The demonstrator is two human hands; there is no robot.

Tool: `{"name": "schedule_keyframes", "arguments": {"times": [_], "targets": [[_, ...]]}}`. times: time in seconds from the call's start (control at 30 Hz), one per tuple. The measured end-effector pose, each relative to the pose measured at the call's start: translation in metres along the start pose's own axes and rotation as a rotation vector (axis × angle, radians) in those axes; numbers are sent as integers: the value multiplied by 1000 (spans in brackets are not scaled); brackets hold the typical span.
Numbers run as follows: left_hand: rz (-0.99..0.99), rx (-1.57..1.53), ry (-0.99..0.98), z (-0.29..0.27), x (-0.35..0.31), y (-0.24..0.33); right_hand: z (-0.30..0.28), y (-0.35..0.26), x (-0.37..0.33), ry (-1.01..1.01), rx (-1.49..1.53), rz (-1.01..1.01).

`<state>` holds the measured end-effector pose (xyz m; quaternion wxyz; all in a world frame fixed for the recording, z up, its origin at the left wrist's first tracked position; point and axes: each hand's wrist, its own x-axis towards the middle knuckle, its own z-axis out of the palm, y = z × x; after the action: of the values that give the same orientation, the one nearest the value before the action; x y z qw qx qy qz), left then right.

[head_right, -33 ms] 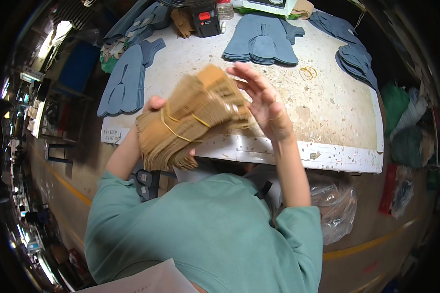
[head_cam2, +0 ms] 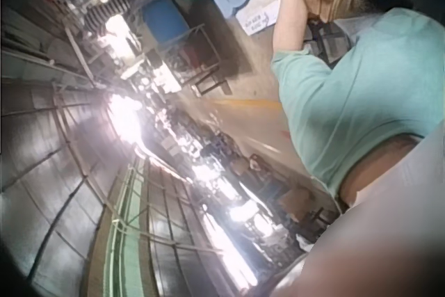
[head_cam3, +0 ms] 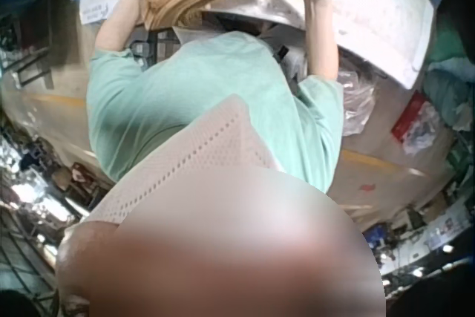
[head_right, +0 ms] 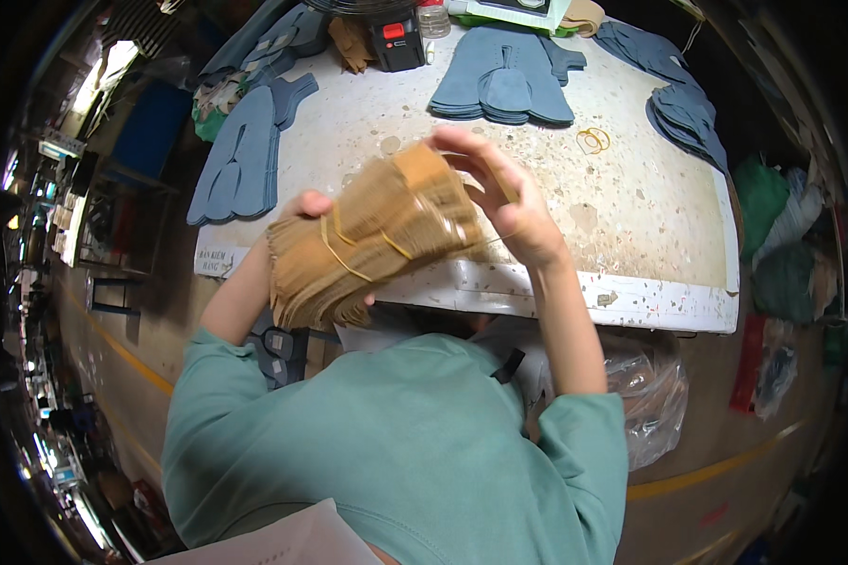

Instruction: The person folds brown cardboard pieces in half, stacks them, and ties the stacks with rubber bands. They then place the tied bundles into a clear plastic bag on the table.

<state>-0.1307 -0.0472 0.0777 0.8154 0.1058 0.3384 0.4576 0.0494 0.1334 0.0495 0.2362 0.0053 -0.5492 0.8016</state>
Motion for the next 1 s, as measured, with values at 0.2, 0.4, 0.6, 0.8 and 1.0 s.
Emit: {"name": "schedule_keyframes", "arguments": {"times": [0.2,0.4,0.6,0.8,1.0], "targets": [[-191,50,-34,-11,28,-14,27,-46,22,-528,-704,-216],[226,-240,-161,-32,11,-8,12,-51,-11,-23,-537,149],[423,2,240,-22,8,-13,29,34,-25,421,68,225],[736,831,621,-18,24,-20,35,74,-17,285,482,247],[1191,601,636,-39,3,-30,36,56,19,287,457,210]]}}
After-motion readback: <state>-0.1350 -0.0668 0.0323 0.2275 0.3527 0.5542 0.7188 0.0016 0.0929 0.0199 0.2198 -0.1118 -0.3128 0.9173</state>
